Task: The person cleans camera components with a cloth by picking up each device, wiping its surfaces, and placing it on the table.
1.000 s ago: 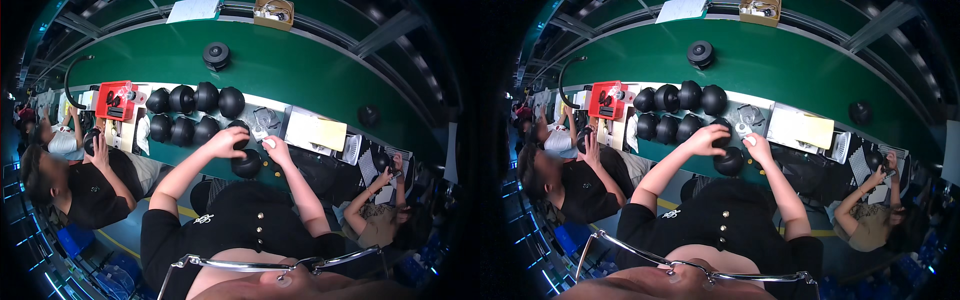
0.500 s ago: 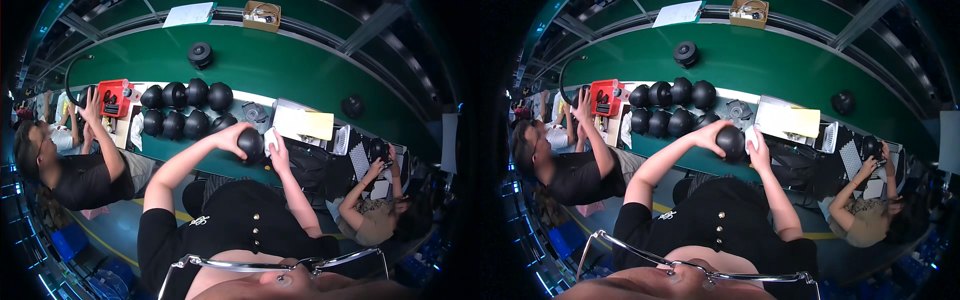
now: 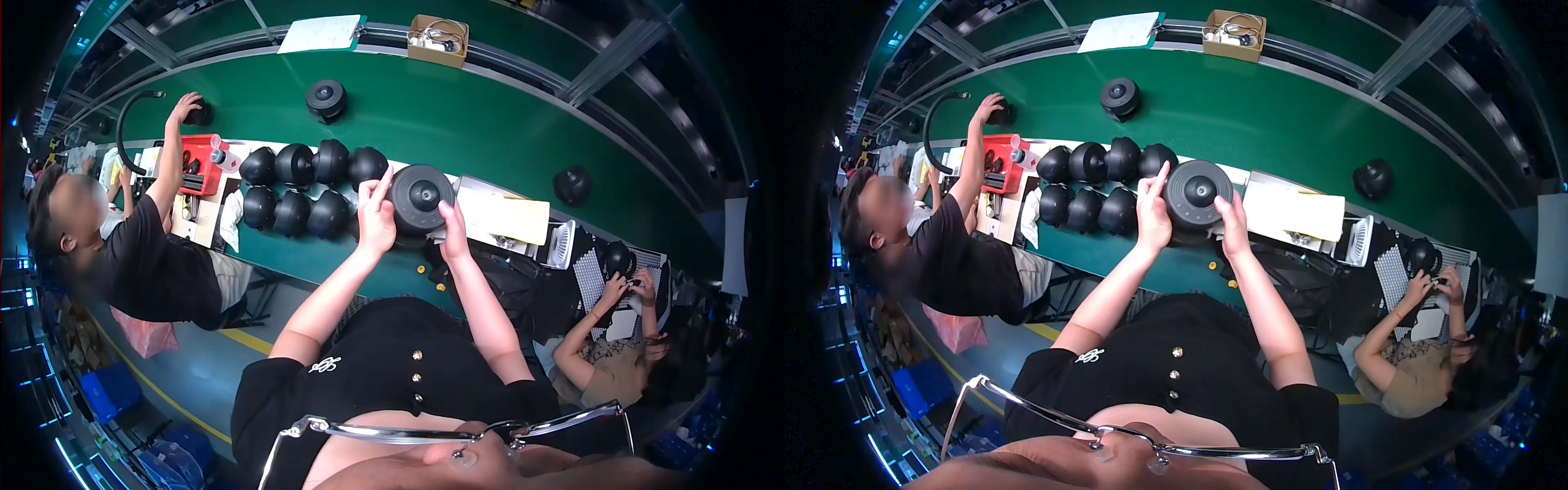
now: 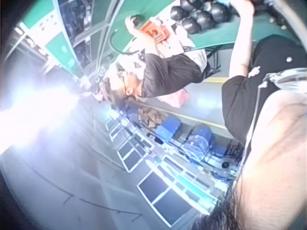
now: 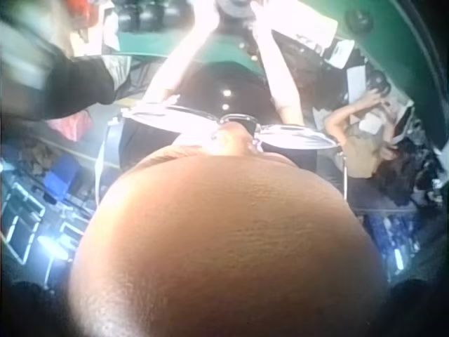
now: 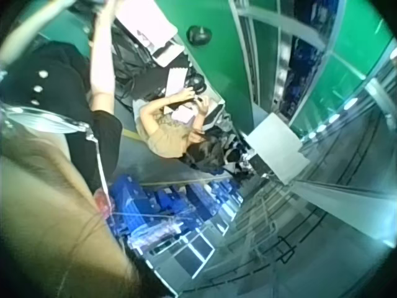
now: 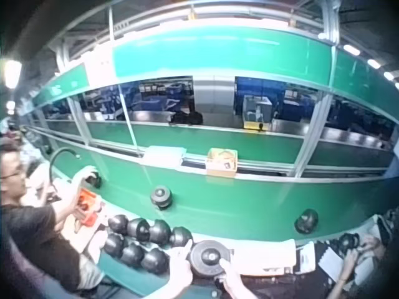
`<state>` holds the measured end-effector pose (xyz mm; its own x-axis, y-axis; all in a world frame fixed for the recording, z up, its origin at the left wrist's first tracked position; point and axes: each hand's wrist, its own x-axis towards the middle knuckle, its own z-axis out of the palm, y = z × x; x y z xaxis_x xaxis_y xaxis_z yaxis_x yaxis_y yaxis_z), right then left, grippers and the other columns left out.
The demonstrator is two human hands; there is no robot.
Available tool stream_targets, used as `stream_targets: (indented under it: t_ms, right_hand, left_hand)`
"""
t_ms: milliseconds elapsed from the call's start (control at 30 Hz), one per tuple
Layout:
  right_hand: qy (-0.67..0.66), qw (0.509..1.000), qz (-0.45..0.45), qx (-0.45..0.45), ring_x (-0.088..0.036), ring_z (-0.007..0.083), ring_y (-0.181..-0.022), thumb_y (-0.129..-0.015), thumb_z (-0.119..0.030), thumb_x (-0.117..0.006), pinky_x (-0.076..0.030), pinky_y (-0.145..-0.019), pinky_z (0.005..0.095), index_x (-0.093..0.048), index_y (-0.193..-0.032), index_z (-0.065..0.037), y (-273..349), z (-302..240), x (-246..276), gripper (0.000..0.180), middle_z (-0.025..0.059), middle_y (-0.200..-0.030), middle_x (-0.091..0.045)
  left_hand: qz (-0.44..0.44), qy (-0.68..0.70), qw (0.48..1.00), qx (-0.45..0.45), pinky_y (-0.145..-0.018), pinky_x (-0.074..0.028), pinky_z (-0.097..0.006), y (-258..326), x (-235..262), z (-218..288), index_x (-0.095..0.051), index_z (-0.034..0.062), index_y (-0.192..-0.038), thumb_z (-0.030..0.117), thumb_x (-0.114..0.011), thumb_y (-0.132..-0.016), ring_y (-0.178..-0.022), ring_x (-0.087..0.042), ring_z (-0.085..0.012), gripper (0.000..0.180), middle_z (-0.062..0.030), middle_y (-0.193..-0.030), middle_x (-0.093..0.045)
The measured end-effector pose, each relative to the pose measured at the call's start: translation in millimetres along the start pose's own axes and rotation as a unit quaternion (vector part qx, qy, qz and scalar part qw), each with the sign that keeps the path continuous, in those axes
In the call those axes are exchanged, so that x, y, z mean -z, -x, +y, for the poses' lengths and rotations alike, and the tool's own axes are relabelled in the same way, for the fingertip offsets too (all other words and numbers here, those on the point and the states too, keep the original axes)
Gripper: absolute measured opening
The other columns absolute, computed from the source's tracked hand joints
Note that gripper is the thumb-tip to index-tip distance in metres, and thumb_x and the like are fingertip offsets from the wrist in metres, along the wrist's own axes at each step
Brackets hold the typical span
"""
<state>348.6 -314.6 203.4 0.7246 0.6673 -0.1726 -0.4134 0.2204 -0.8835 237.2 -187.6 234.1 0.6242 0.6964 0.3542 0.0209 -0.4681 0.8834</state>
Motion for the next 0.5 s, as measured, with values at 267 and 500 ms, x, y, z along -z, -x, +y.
stream_targets:
  t_ms: [267, 500]
  right_hand:
    - [0.038, 0.991, -0.015, -0.126, -0.061, 0.0192, -0.111, -0.101, -0.056, -0.043, -0.045, -0.098, 0.0339, -0.062, -0.126, 0.001, -49.1, -37.2, -13.7, 0.065, 0.0121, -0.123, -0.066]
    - [0.314, 0.927, 0.016, 0.202, -0.063, 0.0124, -0.083, -0.081, -0.018, -0.078, -0.048, -0.081, 0.0299, -0.069, -0.089, 0.001, -41.4, -68.8, -15.9, 0.022, 0.005, -0.084, -0.069]
  left_hand:
    - [0.042, 0.177, 0.969, 0.166, -0.099, -0.043, -0.032, -49.0, 9.1, -18.0, -0.056, -0.0012, -0.134, 0.054, -0.031, -0.104, -0.105, -0.058, -0.0179, 0.068, -0.0076, -0.114, -0.063]
    - [0.125, 0.437, 0.793, 0.405, -0.09, -0.053, -0.036, -65.5, 1.2, -8.1, -0.064, -0.0013, -0.112, 0.049, -0.044, -0.103, -0.102, -0.064, -0.0199, 0.055, -0.011, -0.11, -0.067]
